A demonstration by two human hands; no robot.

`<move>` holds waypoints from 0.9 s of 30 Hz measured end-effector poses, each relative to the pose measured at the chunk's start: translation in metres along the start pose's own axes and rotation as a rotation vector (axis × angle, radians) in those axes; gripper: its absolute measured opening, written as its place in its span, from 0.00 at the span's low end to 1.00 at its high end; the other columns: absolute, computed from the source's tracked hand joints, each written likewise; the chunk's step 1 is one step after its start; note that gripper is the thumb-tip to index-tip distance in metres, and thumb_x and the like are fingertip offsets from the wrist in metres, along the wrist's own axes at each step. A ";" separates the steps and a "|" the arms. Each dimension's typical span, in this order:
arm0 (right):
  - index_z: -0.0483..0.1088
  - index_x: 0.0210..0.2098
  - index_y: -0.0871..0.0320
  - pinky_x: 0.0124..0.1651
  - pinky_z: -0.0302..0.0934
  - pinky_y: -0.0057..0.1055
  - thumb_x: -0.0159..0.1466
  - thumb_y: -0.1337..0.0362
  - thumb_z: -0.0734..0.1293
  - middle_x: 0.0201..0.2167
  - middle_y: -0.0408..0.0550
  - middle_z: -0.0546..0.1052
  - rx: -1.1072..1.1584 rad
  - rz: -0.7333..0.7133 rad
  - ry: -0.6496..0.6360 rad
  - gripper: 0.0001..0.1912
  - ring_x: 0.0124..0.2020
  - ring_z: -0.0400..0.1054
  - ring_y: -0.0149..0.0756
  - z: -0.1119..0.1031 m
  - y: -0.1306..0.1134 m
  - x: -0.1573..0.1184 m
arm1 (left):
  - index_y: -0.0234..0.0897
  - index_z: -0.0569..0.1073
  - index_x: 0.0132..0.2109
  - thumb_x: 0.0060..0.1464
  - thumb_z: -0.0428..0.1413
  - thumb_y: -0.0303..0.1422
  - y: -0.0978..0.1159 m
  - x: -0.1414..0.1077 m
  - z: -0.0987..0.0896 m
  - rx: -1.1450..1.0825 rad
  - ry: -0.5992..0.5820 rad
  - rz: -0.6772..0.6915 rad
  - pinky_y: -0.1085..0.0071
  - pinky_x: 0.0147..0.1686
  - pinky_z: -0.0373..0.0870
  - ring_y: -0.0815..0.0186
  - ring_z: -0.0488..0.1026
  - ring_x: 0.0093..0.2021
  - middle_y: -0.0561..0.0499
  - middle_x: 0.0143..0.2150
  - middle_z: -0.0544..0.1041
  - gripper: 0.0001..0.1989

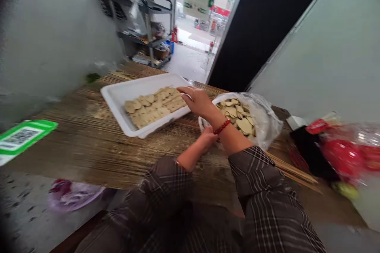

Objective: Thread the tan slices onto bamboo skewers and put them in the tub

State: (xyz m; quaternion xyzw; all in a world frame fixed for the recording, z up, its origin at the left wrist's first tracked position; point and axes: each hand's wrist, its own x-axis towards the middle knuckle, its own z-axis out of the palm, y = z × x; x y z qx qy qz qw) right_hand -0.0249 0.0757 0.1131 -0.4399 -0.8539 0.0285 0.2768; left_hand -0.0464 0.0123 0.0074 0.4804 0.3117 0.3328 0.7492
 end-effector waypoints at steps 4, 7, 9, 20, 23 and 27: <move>0.76 0.47 0.59 0.49 0.65 0.37 0.66 0.65 0.61 0.43 0.50 0.81 -0.076 0.223 0.162 0.15 0.45 0.74 0.39 -0.056 0.035 -0.082 | 0.30 0.70 0.39 0.58 0.53 0.24 -0.008 0.010 0.010 -0.066 -0.015 -0.037 0.77 0.24 0.66 0.73 0.71 0.22 0.52 0.26 0.75 0.02; 0.78 0.44 0.61 0.42 0.67 0.35 0.65 0.63 0.61 0.37 0.51 0.82 -0.128 0.456 0.244 0.15 0.37 0.75 0.39 -0.090 0.056 -0.154 | 0.31 0.70 0.39 0.55 0.55 0.25 -0.003 0.010 0.006 -0.107 -0.018 0.009 0.78 0.24 0.68 0.73 0.73 0.22 0.53 0.25 0.76 0.03; 0.78 0.42 0.62 0.38 0.66 0.34 0.65 0.62 0.61 0.33 0.51 0.82 -0.172 0.560 0.239 0.16 0.33 0.75 0.38 -0.107 0.065 -0.202 | 0.31 0.70 0.39 0.54 0.56 0.26 0.000 0.010 0.003 -0.130 -0.016 0.039 0.78 0.25 0.70 0.73 0.74 0.23 0.53 0.26 0.77 0.04; 0.77 0.37 0.57 0.42 0.62 0.32 0.64 0.66 0.63 0.37 0.50 0.80 -0.363 0.760 -0.022 0.10 0.38 0.73 0.38 -0.111 0.073 -0.356 | 0.30 0.72 0.41 0.52 0.59 0.32 0.007 0.011 -0.006 -0.063 -0.011 0.093 0.76 0.28 0.73 0.71 0.76 0.26 0.49 0.29 0.78 0.11; 0.77 0.37 0.57 0.43 0.61 0.32 0.62 0.68 0.65 0.37 0.49 0.79 -0.354 0.761 -0.058 0.07 0.39 0.71 0.38 -0.099 0.073 -0.371 | 0.30 0.72 0.42 0.51 0.60 0.33 0.006 0.013 -0.008 -0.030 -0.016 0.086 0.76 0.28 0.73 0.70 0.76 0.26 0.49 0.30 0.79 0.13; 0.74 0.38 0.58 0.41 0.60 0.31 0.62 0.68 0.66 0.37 0.50 0.76 -0.383 0.754 -0.077 0.06 0.38 0.69 0.37 -0.091 0.071 -0.377 | 0.31 0.72 0.43 0.50 0.61 0.34 0.005 0.014 -0.010 0.009 -0.015 0.084 0.76 0.27 0.72 0.70 0.76 0.26 0.48 0.31 0.79 0.14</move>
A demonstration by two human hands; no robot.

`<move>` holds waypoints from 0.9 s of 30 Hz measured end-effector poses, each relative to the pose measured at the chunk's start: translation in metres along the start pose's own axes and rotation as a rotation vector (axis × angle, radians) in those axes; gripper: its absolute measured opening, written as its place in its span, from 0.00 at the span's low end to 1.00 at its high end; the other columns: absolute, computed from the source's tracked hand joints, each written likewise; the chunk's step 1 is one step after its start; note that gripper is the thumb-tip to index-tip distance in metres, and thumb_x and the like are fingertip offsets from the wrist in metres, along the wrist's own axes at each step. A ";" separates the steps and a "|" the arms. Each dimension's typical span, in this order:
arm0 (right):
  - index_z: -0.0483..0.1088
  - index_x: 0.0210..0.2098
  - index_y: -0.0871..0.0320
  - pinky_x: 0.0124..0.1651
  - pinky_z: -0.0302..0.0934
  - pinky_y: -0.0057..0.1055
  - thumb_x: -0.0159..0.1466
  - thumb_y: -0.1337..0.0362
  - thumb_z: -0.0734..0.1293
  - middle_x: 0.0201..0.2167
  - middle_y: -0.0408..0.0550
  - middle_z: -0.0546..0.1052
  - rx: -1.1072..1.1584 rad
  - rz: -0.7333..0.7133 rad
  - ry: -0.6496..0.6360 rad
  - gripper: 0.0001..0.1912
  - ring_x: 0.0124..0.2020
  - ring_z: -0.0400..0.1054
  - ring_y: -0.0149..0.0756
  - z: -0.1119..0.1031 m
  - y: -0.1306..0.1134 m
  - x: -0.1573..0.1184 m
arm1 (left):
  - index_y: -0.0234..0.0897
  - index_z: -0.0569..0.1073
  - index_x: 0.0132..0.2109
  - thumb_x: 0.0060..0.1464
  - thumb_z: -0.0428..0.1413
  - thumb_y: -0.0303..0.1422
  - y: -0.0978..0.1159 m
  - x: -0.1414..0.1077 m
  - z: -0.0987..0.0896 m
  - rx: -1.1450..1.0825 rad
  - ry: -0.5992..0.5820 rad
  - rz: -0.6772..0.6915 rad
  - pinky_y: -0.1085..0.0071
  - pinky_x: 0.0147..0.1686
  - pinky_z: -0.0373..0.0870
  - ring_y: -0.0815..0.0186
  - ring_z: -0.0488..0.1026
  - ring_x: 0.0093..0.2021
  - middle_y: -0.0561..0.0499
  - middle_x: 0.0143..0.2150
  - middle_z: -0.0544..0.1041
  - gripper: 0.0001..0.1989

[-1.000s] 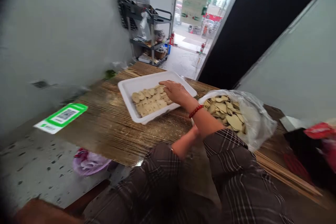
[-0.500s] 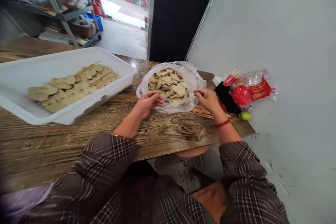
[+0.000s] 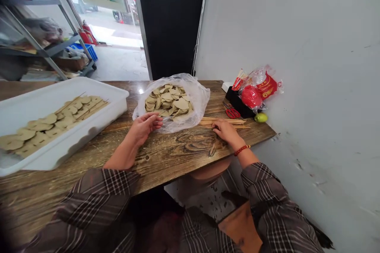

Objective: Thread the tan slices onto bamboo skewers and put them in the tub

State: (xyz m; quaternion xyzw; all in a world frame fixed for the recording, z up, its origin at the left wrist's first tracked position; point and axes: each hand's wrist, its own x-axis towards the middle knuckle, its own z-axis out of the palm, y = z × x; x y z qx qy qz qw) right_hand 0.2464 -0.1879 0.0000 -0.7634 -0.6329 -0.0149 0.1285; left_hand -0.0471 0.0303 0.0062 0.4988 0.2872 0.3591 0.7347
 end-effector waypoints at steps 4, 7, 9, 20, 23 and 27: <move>0.71 0.35 0.57 0.41 0.58 0.30 0.65 0.68 0.63 0.35 0.48 0.74 -0.058 -0.061 0.015 0.05 0.38 0.68 0.37 0.002 -0.008 0.002 | 0.31 0.72 0.42 0.48 0.63 0.35 0.000 -0.001 -0.002 0.003 0.025 -0.025 0.75 0.28 0.72 0.70 0.75 0.26 0.48 0.30 0.79 0.16; 0.70 0.33 0.57 0.42 0.58 0.33 0.68 0.66 0.59 0.34 0.50 0.72 -0.112 -0.113 0.034 0.10 0.38 0.66 0.39 0.006 -0.013 0.003 | 0.31 0.72 0.42 0.49 0.62 0.34 -0.001 -0.002 -0.002 -0.006 0.024 -0.026 0.75 0.27 0.72 0.70 0.75 0.25 0.48 0.30 0.79 0.15; 0.69 0.33 0.57 0.43 0.58 0.34 0.69 0.66 0.58 0.35 0.52 0.71 -0.150 -0.144 0.042 0.11 0.38 0.66 0.40 0.010 -0.013 0.002 | 0.31 0.72 0.42 0.51 0.61 0.33 -0.002 -0.004 -0.002 -0.013 0.026 -0.025 0.75 0.27 0.71 0.71 0.75 0.25 0.49 0.30 0.78 0.13; 0.68 0.37 0.56 0.40 0.59 0.32 0.65 0.69 0.60 0.36 0.49 0.72 -0.096 -0.156 -0.114 0.06 0.36 0.68 0.37 0.006 0.000 0.006 | 0.31 0.71 0.40 0.54 0.59 0.32 -0.005 -0.009 0.001 -0.017 0.018 -0.032 0.76 0.25 0.69 0.71 0.75 0.24 0.49 0.30 0.78 0.09; 0.69 0.32 0.56 0.38 0.59 0.31 0.63 0.70 0.62 0.34 0.48 0.72 -0.056 -0.146 -0.192 0.05 0.34 0.68 0.37 0.002 0.001 0.013 | 0.31 0.71 0.40 0.55 0.59 0.31 -0.006 -0.009 0.001 -0.031 0.014 -0.029 0.76 0.25 0.69 0.71 0.75 0.24 0.50 0.29 0.78 0.08; 0.68 0.30 0.55 0.37 0.59 0.31 0.60 0.71 0.62 0.32 0.49 0.72 -0.052 -0.148 -0.218 0.05 0.33 0.68 0.38 0.005 0.003 0.018 | 0.32 0.70 0.40 0.54 0.59 0.31 -0.007 -0.008 0.001 -0.032 0.019 -0.029 0.76 0.25 0.69 0.71 0.74 0.24 0.50 0.29 0.77 0.08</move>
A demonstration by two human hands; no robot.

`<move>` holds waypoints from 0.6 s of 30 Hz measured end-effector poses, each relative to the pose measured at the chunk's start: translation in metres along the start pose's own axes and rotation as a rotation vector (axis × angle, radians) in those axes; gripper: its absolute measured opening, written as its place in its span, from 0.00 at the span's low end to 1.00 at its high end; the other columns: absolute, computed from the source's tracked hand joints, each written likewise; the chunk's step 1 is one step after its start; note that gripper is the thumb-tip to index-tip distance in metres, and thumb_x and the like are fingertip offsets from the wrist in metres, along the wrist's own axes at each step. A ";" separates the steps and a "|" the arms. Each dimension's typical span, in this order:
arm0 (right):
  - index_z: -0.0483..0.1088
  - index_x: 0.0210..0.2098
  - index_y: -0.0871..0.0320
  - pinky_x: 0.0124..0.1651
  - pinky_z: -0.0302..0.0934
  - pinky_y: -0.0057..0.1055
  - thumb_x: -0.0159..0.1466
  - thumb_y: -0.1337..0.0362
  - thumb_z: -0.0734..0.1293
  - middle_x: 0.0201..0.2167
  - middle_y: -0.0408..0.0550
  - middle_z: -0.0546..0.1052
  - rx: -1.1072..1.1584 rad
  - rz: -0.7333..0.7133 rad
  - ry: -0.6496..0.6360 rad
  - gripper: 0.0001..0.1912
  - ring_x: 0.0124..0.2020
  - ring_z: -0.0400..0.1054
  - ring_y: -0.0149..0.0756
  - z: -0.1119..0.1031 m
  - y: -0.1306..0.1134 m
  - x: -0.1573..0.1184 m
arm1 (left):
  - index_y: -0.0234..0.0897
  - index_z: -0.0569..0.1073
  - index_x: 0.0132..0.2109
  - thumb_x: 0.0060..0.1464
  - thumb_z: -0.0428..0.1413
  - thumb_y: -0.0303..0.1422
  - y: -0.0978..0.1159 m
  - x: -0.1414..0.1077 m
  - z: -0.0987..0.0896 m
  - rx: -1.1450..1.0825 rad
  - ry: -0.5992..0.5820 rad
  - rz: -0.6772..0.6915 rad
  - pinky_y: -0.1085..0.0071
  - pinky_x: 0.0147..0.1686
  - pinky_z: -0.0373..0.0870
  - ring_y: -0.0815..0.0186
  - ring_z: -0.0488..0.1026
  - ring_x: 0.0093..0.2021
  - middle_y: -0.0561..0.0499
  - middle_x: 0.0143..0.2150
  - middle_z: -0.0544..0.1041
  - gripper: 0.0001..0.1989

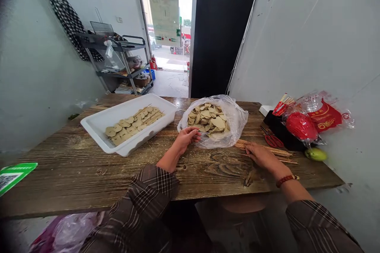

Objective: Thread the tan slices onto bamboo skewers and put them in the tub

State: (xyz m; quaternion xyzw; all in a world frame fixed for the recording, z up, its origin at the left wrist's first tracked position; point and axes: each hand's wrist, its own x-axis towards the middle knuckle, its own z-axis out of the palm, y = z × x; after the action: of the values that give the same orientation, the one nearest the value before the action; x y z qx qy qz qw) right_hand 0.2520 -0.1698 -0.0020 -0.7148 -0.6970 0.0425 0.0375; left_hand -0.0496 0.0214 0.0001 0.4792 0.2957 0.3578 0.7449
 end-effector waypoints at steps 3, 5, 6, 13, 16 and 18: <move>0.67 0.30 0.55 0.36 0.60 0.32 0.61 0.70 0.61 0.32 0.50 0.73 -0.007 -0.002 -0.014 0.06 0.33 0.68 0.39 0.006 0.001 0.000 | 0.32 0.70 0.39 0.55 0.57 0.30 -0.001 0.001 -0.001 0.003 0.008 -0.007 0.76 0.24 0.69 0.71 0.74 0.23 0.50 0.29 0.77 0.06; 0.66 0.30 0.55 0.37 0.60 0.34 0.64 0.68 0.58 0.33 0.51 0.73 -0.026 0.002 0.022 0.08 0.33 0.68 0.40 0.011 0.001 -0.002 | 0.32 0.70 0.40 0.55 0.57 0.30 -0.002 0.001 -0.002 0.000 0.003 -0.003 0.76 0.24 0.69 0.71 0.74 0.23 0.50 0.29 0.77 0.06; 0.65 0.31 0.55 0.38 0.60 0.35 0.65 0.67 0.57 0.34 0.52 0.73 -0.034 0.001 0.045 0.09 0.34 0.69 0.40 0.012 0.000 -0.004 | 0.32 0.70 0.40 0.55 0.58 0.30 -0.002 0.001 -0.003 -0.004 -0.002 0.000 0.76 0.24 0.69 0.71 0.74 0.23 0.50 0.29 0.77 0.07; 0.61 0.31 0.53 0.34 0.60 0.35 0.69 0.63 0.53 0.30 0.50 0.72 -0.040 0.023 0.222 0.11 0.30 0.68 0.39 -0.001 -0.027 0.000 | 0.32 0.71 0.39 0.52 0.61 0.34 -0.005 0.002 -0.005 -0.013 -0.005 0.019 0.75 0.24 0.69 0.70 0.74 0.23 0.50 0.28 0.77 0.11; 0.63 0.32 0.53 0.34 0.61 0.35 0.68 0.62 0.54 0.30 0.51 0.74 0.021 -0.030 0.280 0.10 0.31 0.69 0.40 -0.018 -0.049 0.009 | 0.32 0.71 0.39 0.52 0.62 0.34 -0.005 0.003 -0.004 -0.007 0.003 0.009 0.75 0.24 0.69 0.71 0.74 0.23 0.50 0.28 0.77 0.11; 0.67 0.36 0.53 0.38 0.63 0.37 0.68 0.62 0.56 0.34 0.53 0.76 0.072 -0.090 0.352 0.09 0.35 0.70 0.42 -0.034 -0.067 0.013 | 0.32 0.71 0.39 0.52 0.61 0.33 -0.004 0.003 -0.002 0.000 0.001 0.004 0.76 0.24 0.69 0.71 0.74 0.23 0.50 0.28 0.77 0.10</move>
State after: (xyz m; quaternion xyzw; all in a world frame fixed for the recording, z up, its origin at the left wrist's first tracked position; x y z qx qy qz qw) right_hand 0.1900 -0.1545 0.0388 -0.6775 -0.7090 -0.0601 0.1862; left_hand -0.0483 0.0236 -0.0041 0.4796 0.2951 0.3595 0.7441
